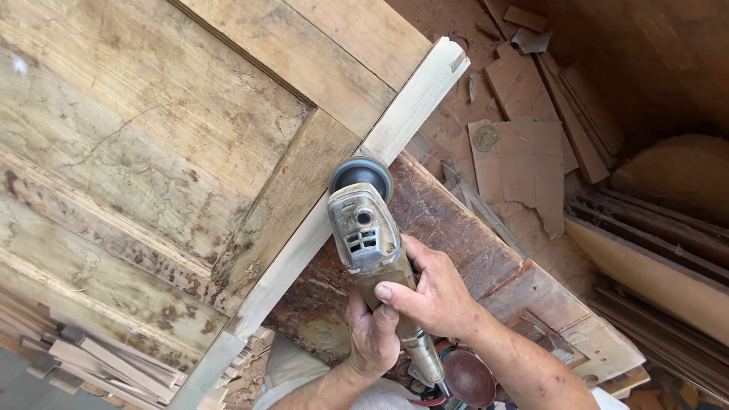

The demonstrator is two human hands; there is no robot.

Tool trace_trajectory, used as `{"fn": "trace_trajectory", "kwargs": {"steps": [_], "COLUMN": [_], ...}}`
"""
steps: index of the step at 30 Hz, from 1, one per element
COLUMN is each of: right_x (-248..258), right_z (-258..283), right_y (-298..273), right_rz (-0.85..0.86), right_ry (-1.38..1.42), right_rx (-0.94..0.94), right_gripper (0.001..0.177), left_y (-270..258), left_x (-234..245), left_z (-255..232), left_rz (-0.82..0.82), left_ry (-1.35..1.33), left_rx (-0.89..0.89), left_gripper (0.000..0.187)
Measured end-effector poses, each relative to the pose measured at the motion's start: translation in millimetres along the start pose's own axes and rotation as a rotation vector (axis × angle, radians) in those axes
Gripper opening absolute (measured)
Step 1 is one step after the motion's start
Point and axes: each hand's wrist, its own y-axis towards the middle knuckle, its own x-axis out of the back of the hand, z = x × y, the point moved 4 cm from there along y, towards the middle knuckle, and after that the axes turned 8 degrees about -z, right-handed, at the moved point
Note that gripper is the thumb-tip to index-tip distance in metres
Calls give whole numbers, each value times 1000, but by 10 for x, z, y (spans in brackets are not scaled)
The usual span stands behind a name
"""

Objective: The recorder is sanding the edges of a large wooden panel using an angle grinder equipped with a sanding disk.

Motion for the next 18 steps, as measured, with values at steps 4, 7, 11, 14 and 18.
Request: {"fn": "trace_trajectory", "kwargs": {"steps": [4, 7, 11, 14, 18], "right_x": [-48, -213, -172, -138, -77], "right_z": [-66, -173, 78, 130, 135], "right_y": [-12, -53, -21, 18, 62], "right_rz": [-2, 42, 37, 20, -19], "right_ry": [-19, 25, 50, -13, -56], "right_rx": [23, 52, -8, 55, 63], "right_gripper": [55, 63, 59, 60, 60], "left_y": [-24, -44, -56, -1, 98], "left_x": [15, 65, 192, 147, 101], "left_z": [-47, -91, -61, -9, -74], "left_rz": [30, 61, -17, 56, 45], "left_ry": [-12, -27, 95, 12, 25], "left_rx": [33, -12, -23, -106, -72], "left_gripper": [55, 53, 49, 48, 51]}}
